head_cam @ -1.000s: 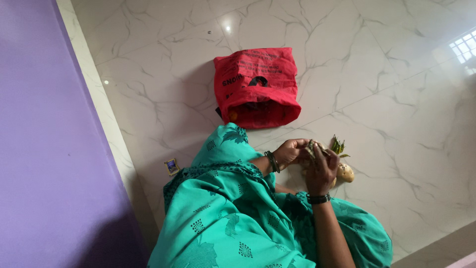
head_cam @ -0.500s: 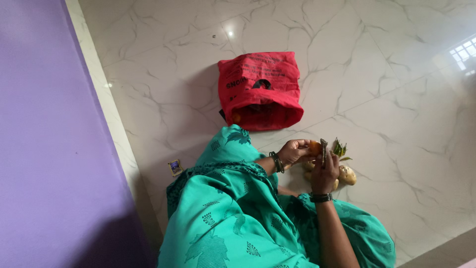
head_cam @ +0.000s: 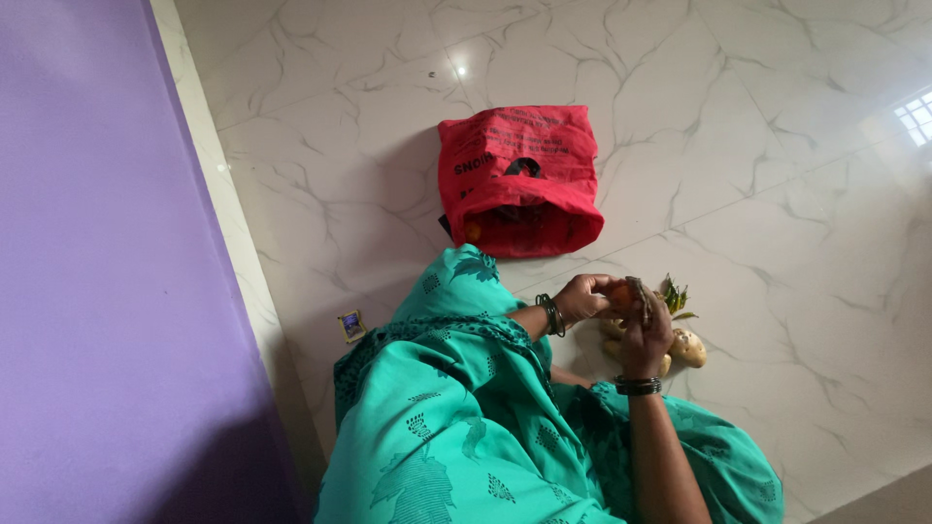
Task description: The person sits on the floor and peels an onion, a tomato, and a lemon using a small knife. They retrieve the vegetables from a red bag and place the peeled items on the floor next to a pile of potatoes.
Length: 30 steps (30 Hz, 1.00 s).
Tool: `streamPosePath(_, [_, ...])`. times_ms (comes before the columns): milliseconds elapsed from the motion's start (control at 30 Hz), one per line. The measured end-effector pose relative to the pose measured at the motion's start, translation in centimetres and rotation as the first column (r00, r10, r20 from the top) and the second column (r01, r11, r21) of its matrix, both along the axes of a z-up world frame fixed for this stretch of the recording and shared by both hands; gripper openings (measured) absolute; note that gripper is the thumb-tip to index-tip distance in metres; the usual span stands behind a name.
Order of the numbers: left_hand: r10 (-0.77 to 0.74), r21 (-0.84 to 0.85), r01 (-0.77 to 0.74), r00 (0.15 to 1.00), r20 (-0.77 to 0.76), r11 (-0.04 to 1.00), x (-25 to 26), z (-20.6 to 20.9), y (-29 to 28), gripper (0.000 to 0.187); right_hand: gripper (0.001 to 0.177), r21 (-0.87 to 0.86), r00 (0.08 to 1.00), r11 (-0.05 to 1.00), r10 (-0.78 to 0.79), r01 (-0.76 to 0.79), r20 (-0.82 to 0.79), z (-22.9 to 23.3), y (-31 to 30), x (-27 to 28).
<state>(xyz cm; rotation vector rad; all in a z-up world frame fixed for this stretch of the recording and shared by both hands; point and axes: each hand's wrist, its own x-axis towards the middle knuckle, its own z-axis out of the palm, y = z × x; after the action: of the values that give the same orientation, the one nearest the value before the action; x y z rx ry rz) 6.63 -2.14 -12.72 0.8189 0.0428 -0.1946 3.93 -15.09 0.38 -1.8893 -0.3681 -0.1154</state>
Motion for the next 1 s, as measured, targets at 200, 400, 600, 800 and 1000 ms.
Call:
streamPosePath(200, [0.055,0.012,-0.054,0.998,-0.034,0.998,-0.1,-1.1,-0.5,0.043,0.028,0.261,0.976,0.965,0.08,-0.025,-0.203,-1.7,-1.3,0.9])
streamPosePath(400, [0.123,0.141,-0.133,0.99,0.075,0.981,-0.8,0.5,0.2,0.038,0.02,0.457,0.906,0.88,0.083,0.129,-0.414,-5.2,-2.0,2.1])
streamPosePath(600, [0.228,0.14,-0.243,0.967,0.115,0.96,-1.2,2.5,1.1,0.035,0.02,0.264,0.974,0.965,0.054,0.006,-0.221,-5.2,-2.0,1.0])
streamPosePath(800, [0.2,-0.087,-0.2,0.98,-0.007,0.976,-2.1,5.1,1.8,0.031,0.038,-0.17,0.948,0.983,-0.011,0.069,0.319,-0.1,0.1,-0.3])
streamPosePath(1000, [0.159,0.086,-0.163,0.986,0.055,0.983,-2.6,5.8,1.4,0.044,0.04,-0.171,0.931,0.985,0.026,0.039,0.364,1.9,0.5,-0.3])
